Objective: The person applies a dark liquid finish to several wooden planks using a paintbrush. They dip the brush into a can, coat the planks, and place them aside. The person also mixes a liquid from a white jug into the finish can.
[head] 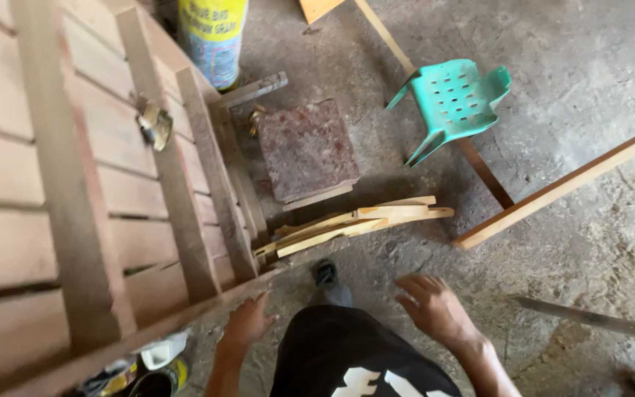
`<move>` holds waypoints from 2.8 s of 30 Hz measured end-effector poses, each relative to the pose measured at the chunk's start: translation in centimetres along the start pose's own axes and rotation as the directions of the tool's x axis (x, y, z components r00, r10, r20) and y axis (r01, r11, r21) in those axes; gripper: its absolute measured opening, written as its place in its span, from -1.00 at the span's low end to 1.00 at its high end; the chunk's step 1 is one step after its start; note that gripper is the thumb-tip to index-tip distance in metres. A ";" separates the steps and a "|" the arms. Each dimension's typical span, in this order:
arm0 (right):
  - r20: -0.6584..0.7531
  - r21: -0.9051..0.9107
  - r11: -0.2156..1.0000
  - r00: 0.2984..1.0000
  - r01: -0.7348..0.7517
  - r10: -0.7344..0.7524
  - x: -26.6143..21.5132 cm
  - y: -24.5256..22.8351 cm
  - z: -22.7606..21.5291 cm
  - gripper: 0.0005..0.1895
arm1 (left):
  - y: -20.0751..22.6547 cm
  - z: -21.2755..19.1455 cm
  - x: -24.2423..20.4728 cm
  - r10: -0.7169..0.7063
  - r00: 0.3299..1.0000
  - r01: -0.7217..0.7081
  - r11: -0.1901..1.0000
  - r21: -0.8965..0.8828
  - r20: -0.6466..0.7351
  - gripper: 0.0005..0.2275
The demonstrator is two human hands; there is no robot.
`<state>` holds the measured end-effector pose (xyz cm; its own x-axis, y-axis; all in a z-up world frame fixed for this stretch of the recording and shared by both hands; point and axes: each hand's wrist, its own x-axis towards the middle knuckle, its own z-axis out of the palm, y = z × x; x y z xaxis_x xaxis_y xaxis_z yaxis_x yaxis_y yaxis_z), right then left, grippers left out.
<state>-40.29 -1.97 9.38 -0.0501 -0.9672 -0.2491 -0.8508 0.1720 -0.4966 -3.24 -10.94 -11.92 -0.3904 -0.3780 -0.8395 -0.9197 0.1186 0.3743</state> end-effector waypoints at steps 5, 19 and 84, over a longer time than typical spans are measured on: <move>-0.097 -0.093 0.995 0.995 -0.027 0.018 6.6 6.2 -5.0 -0.67 | 5.9 -7.1 4.9 0.134 0.982 -0.151 0.981 -0.123 -0.137 -0.32; 0.087 0.131 0.985 0.988 0.114 -0.126 31.2 29.9 -8.7 -0.71 | 20.9 -16.8 19.4 -0.127 0.941 0.012 0.938 -0.346 -0.314 -0.37; 0.312 0.546 0.033 -0.166 0.837 -0.935 77.7 37.7 22.1 -0.94 | 40.7 -17.6 63.6 -0.823 -0.345 -0.161 0.525 -0.835 -0.451 -0.48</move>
<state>-64.73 -66.47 -47.08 0.9674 0.0585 0.2465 0.2155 -0.7016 -0.6792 -64.80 -46.36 -43.13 0.9106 -0.3816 0.1589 -0.3852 -0.6438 0.6611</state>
